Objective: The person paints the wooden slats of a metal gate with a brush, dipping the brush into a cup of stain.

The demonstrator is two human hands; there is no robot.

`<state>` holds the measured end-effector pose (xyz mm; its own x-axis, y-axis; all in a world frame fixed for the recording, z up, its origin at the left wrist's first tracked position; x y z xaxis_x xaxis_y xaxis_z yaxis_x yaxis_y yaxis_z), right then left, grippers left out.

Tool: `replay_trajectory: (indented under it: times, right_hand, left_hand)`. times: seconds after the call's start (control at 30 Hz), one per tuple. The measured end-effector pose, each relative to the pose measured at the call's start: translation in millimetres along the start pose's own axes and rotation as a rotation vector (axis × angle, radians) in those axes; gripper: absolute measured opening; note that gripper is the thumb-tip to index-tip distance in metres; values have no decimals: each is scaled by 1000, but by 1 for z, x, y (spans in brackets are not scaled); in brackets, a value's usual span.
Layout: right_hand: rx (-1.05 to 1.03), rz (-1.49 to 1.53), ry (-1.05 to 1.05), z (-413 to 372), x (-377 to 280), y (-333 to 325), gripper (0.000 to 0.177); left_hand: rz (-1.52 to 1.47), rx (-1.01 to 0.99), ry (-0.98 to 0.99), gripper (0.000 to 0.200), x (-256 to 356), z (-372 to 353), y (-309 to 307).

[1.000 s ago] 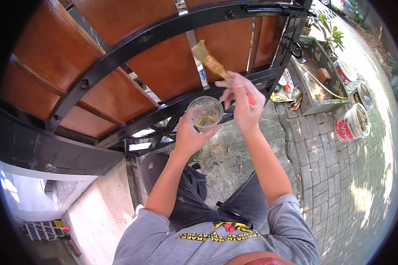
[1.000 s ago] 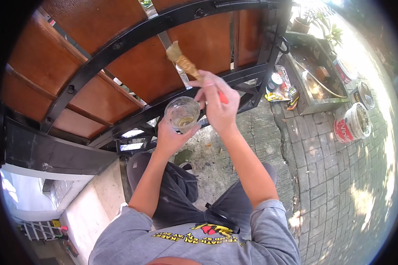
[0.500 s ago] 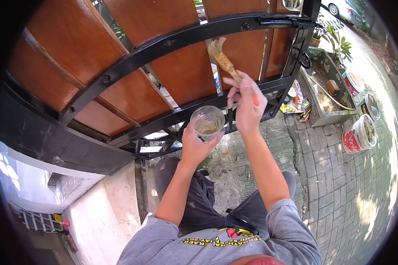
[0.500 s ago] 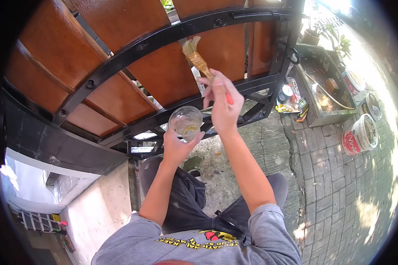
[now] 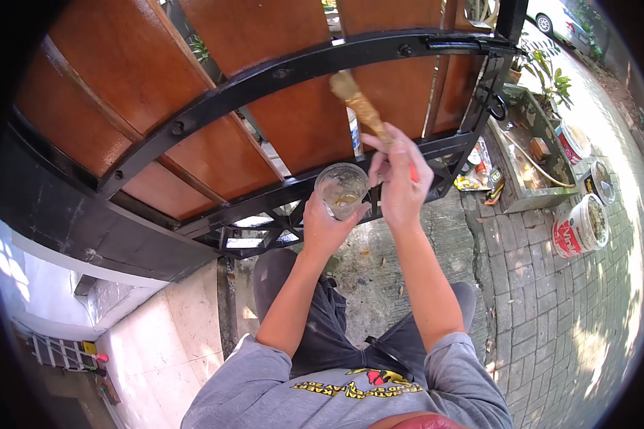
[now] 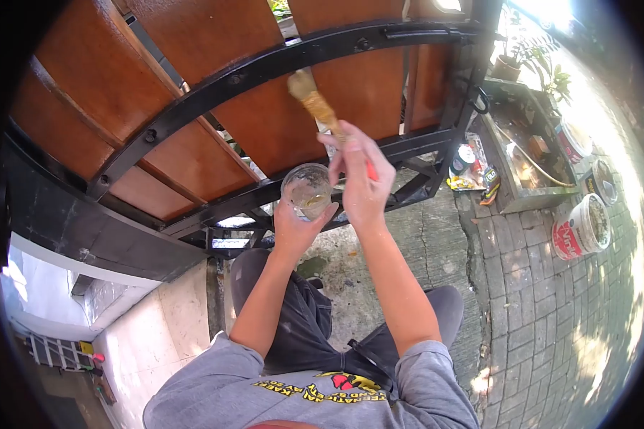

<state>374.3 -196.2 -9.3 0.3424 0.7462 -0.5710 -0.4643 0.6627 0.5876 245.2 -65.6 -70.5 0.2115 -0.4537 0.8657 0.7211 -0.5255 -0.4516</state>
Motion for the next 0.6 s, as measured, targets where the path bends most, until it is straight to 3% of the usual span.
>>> replay_trajectory:
  times: [0.13, 0.2, 0.4, 0.5, 0.6]
  right_hand:
    - [147, -40, -76, 11, -18, -26, 50]
    - [231, -17, -118, 16, -15, -38, 52]
    - [172, 15, 102, 1, 19, -41, 46]
    - [-61, -169, 73, -11, 13, -10, 41]
    - [103, -134, 35, -2, 11, -34, 41]
  left_hand:
    - [60, 50, 91, 72, -5, -5, -12]
    - [23, 10, 6, 75, -8, -5, -12]
    - [13, 106, 49, 79, -14, -4, -26]
    - [65, 84, 23, 79, -10, -7, -27]
    - [39, 84, 37, 78, -8, -6, -31]
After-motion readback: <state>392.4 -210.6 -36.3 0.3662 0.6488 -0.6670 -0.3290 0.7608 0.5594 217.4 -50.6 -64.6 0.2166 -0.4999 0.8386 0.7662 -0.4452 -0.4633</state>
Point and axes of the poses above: each hand's wrist, its own z-axis towards the middle knuckle, its own y-axis out of the palm, x = y × z, the point moved 9 cm from there along z, towards the middle knuckle, and after that the axes turned 14 degrees about -y, right-handed, at the moved point
